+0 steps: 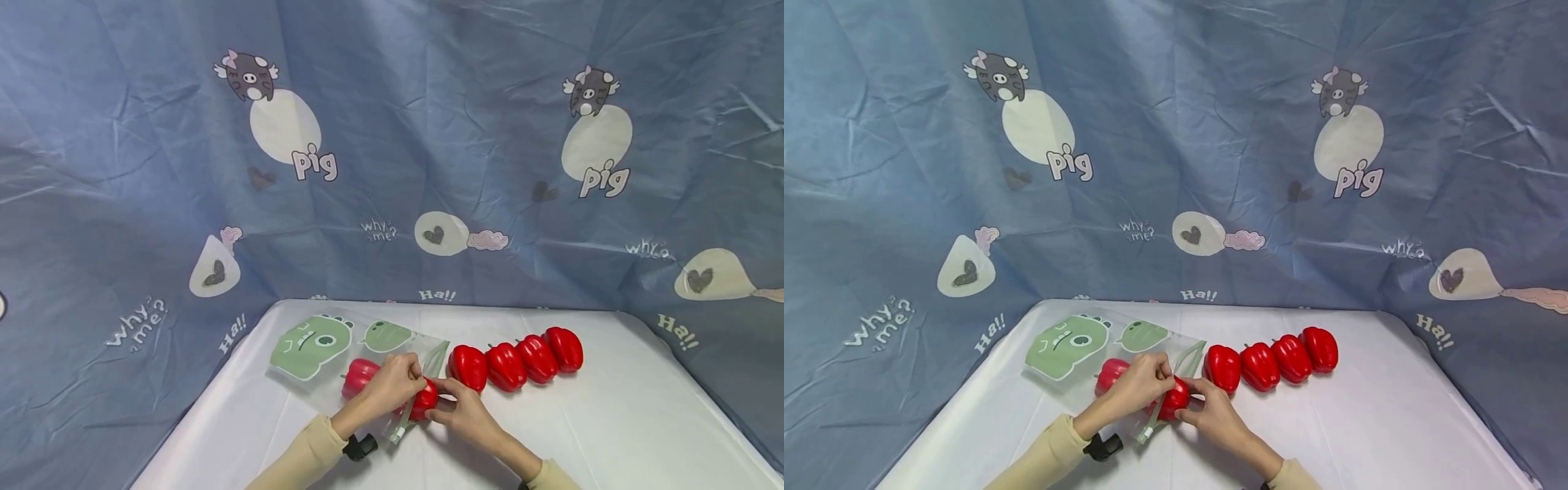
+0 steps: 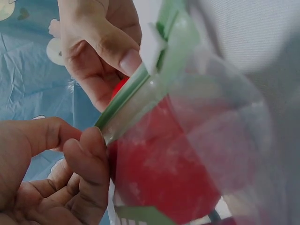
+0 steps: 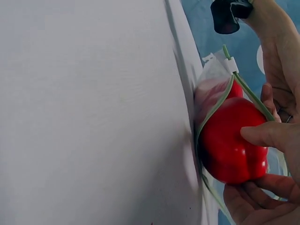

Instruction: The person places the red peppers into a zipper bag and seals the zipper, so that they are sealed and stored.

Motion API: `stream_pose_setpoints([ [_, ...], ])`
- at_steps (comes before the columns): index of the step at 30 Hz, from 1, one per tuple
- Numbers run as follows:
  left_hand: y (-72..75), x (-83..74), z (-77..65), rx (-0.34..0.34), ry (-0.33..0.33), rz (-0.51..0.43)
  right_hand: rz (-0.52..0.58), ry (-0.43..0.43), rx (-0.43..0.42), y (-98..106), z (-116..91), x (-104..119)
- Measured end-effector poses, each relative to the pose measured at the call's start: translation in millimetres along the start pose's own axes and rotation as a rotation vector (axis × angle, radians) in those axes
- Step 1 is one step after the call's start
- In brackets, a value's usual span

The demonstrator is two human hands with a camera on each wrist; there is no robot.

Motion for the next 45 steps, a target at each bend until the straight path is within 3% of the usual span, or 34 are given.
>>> stream_pose_setpoints([
  [9,-1.7,-1.0,-0.4,0.016,-0.001,-0.006,-0.026,0.067,0.032,-6.3,8.2,2.6],
  [18,-2.5,-1.0,-0.2,0.007,-0.010,0.012,-0.059,0.052,0.050,-18.4,17.1,2.9],
  [25,-2.7,-0.9,-1.4,0.015,0.019,0.037,-0.069,0.043,0.041,-23.4,21.8,4.1],
  [45,-3.2,-0.4,-0.4,0.022,-0.001,0.023,-0.112,0.005,0.044,-27.7,27.3,6.1],
])
Point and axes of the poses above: each hand's wrist, its own z-axis towards the middle knuckle, its own y-axis out of the back of the hand, x = y × z, the point moved 5 cm from there along z, towards the middle knuckle, and after that the axes turned 12 degrees about x, right-handed, at the moved point
